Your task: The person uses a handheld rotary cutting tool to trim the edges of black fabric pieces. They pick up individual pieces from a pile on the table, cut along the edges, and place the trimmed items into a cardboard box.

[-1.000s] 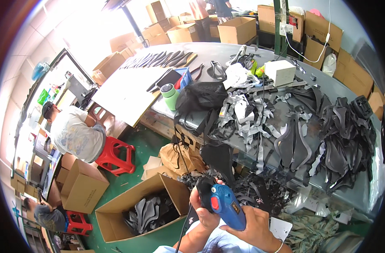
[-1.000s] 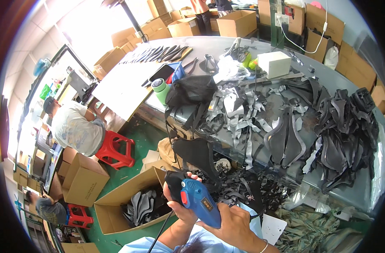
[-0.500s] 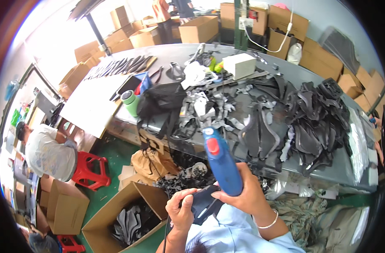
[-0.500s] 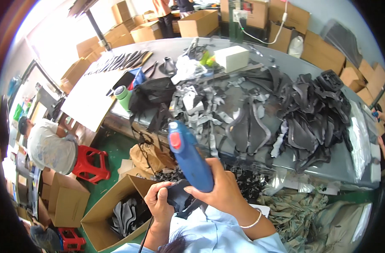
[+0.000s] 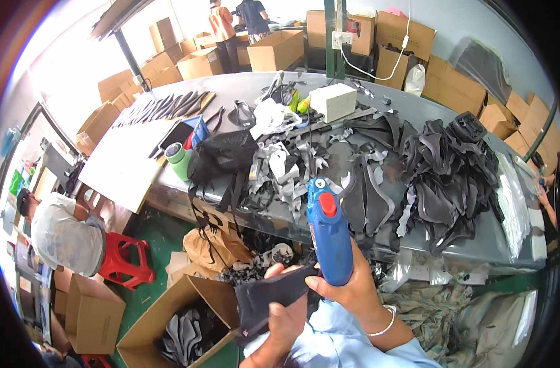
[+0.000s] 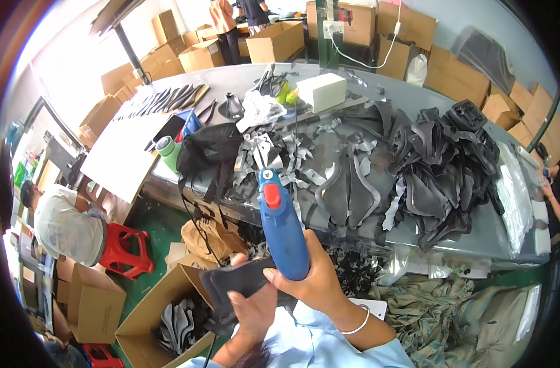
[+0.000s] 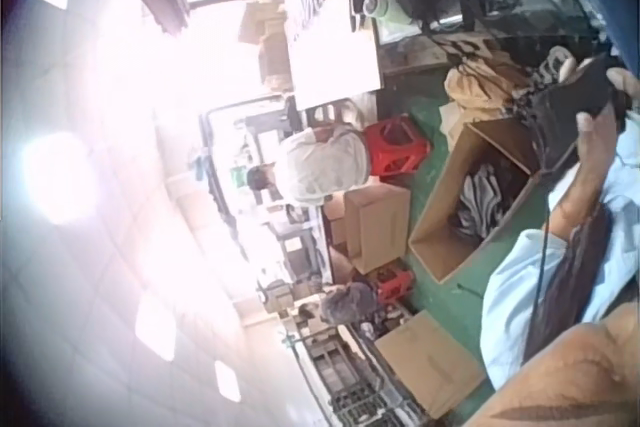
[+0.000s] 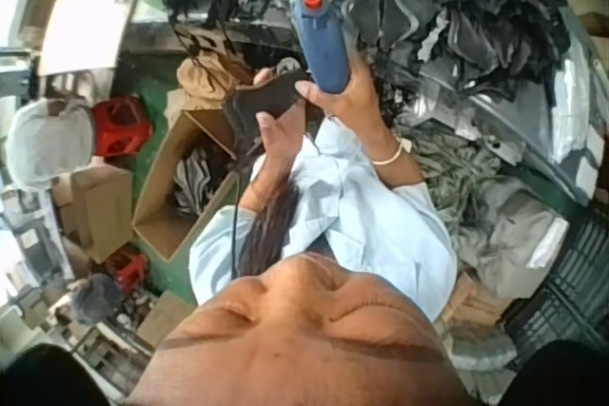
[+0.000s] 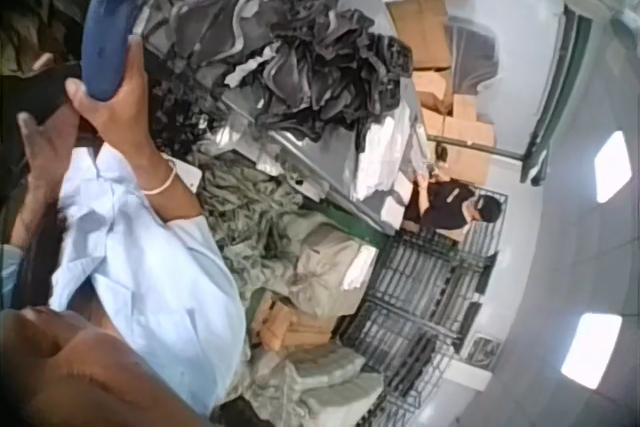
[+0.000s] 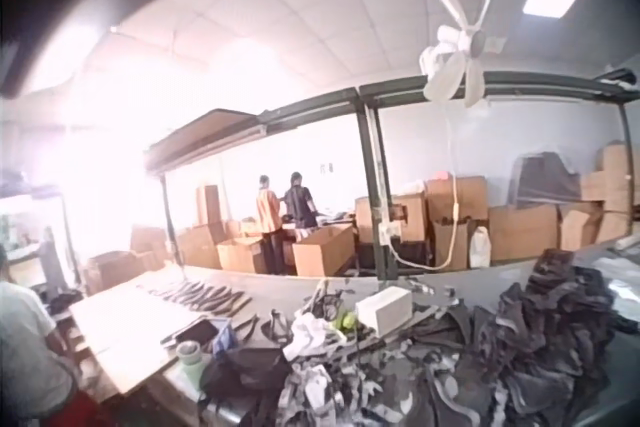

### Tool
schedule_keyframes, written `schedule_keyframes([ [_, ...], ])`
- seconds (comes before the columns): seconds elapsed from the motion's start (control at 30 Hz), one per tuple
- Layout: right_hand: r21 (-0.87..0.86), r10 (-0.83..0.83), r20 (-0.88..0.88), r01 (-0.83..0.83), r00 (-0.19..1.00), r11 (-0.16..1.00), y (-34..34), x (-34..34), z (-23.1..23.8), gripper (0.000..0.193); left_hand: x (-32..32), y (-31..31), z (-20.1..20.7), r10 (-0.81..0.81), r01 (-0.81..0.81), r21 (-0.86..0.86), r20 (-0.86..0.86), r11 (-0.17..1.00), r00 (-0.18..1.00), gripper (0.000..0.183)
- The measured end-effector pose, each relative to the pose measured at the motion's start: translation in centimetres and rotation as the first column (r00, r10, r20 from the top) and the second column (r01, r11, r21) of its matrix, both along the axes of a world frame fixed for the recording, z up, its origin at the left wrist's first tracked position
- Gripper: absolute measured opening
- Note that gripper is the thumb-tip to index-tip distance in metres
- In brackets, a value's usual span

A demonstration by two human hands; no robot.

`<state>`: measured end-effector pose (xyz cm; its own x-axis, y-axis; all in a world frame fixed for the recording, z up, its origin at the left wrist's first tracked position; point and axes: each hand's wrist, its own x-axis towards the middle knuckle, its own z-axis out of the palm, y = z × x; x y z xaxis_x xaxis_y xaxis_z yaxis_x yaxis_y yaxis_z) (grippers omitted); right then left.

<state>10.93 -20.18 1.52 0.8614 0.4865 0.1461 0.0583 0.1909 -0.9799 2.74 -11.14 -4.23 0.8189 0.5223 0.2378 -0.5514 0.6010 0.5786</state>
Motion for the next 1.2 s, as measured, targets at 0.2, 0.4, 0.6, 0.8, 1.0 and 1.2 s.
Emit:
schedule_keyframes([
  [0.2, 0.125, -0.040, -0.056, 0.047, 0.998, 0.991, -0.5, 0.7, -0.5, 0.052, 0.1, 1.4, 2.1, -0.096, 0.087, -0.201, -0.036, 0.976, 0.995, 0.048],
  [0.4, 0.014, -0.158, 0.054, 0.158, 0.986, 0.987, 0.4, 0.3, -1.0, 0.051, 0.3, 0.4, 1.2, -0.045, 0.044, -0.121, -0.002, 0.992, 0.999, 0.049],
  [0.6, -0.077, -0.345, 0.333, 0.390, 0.877, 0.918, 0.8, -0.3, -0.6, 0.053, 0.4, 0.3, 2.1, 0.019, -0.019, 0.006, -0.037, 1.000, 0.999, 0.047],
  [0.8, -0.223, -0.224, 0.679, 0.488, 0.699, 0.844, 0.8, -0.1, -1.1, 0.053, 0.2, 2.4, 3.3, 0.074, -0.063, 0.088, -0.130, 0.994, 0.989, 0.047],
  [1.0, -0.436, 0.150, 0.673, 0.225, 0.724, 0.871, -2.2, -1.6, -2.9, 0.056, -1.1, 7.4, 5.4, 0.083, -0.048, 0.129, -0.280, 0.990, 0.956, 0.044],
  [1.2, -0.521, 0.294, 0.693, 0.177, 0.658, 0.835, -2.9, -2.6, -3.7, 0.057, -1.9, 8.7, 5.9, 0.176, -0.146, 0.127, -0.273, 0.981, 0.946, 0.034],
])
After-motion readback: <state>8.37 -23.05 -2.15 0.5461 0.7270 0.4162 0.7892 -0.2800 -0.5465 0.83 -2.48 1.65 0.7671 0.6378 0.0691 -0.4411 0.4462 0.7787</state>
